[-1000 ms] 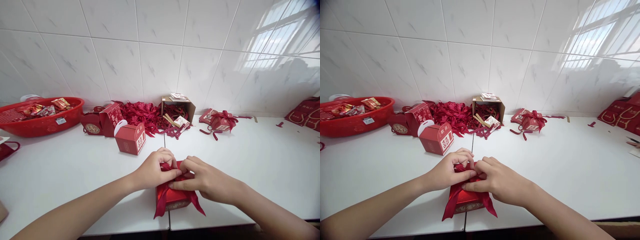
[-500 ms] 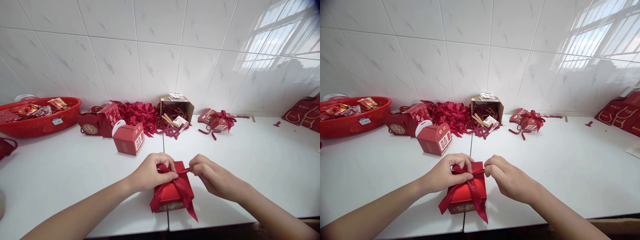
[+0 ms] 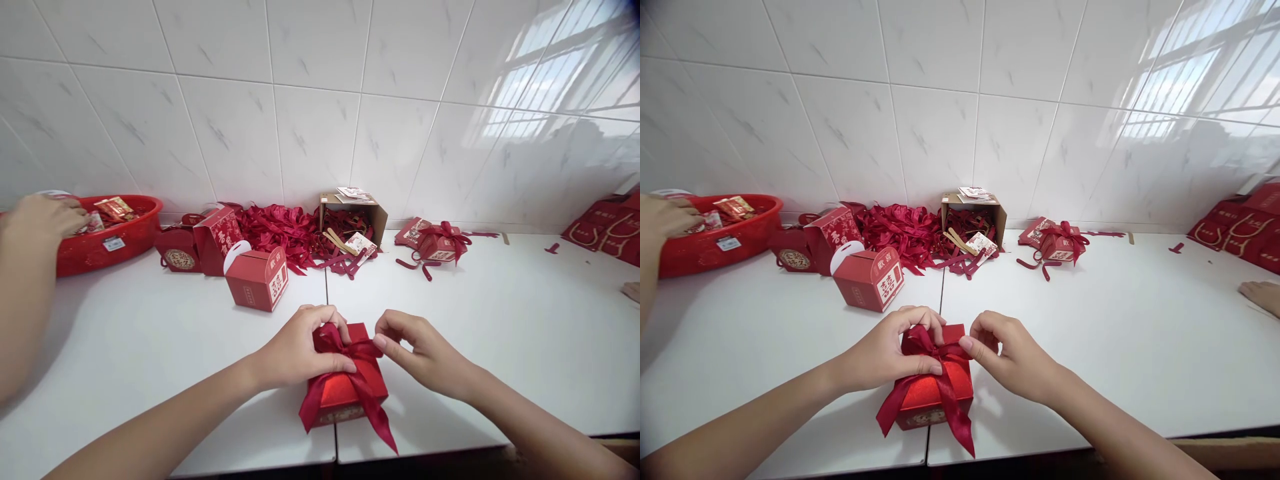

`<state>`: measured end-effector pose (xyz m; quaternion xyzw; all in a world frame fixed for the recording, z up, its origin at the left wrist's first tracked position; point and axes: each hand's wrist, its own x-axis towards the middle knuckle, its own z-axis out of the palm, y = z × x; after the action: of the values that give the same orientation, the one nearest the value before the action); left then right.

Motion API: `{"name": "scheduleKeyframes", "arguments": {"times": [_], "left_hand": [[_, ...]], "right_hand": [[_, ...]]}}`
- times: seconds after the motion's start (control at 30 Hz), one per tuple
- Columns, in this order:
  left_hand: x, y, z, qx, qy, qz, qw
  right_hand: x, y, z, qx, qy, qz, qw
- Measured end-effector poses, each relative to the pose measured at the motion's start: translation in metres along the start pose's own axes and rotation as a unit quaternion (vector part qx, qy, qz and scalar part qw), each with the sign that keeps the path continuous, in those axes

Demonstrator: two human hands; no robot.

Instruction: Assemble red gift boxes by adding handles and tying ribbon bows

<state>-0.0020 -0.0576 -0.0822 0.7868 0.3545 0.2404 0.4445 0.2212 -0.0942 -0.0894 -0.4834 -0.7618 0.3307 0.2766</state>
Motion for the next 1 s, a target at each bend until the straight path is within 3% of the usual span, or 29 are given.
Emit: {"name": "scheduleKeyframes", "arguments": {"times": [0.1, 0.2, 0.3, 0.4, 0.57, 0.8, 1.0], "left_hand": [[0.000, -0.002, -0.003, -0.032, -0.026, -0.009, 0.999], [0.000, -0.004, -0.010, -0.048, -0.056, 0.022, 0.997], [0.001, -0.005, -0.019, -0.108, -0.080, 0.033, 0.990], [0.002, -0.006, -0.024, -0.141, -0.080, -0.003, 0.987], [0.005, -0.001, -0.026, -0.115, -0.077, -0.034, 0.990], [0.006, 0.012, -0.033, -0.019, -0.080, -0.020, 0.996], [0.005, 0.015, -0.034, 0.095, -0.077, -0.001, 0.992]], "right_hand": [[0.003, -0.001, 0.005, 0.070, -0.019, 0.034, 0.997], [0.004, 0.002, 0.010, 0.134, -0.031, 0.039, 0.990], [0.004, 0.004, 0.011, 0.147, -0.007, 0.027, 0.989], [0.008, -0.001, 0.006, 0.138, 0.013, 0.001, 0.990], [0.019, -0.015, 0.006, 0.048, 0.009, -0.062, 0.997], [0.031, -0.021, 0.020, -0.015, -0.011, -0.094, 0.995], [0.032, -0.026, 0.020, 0.016, -0.041, -0.049, 0.998]]}}
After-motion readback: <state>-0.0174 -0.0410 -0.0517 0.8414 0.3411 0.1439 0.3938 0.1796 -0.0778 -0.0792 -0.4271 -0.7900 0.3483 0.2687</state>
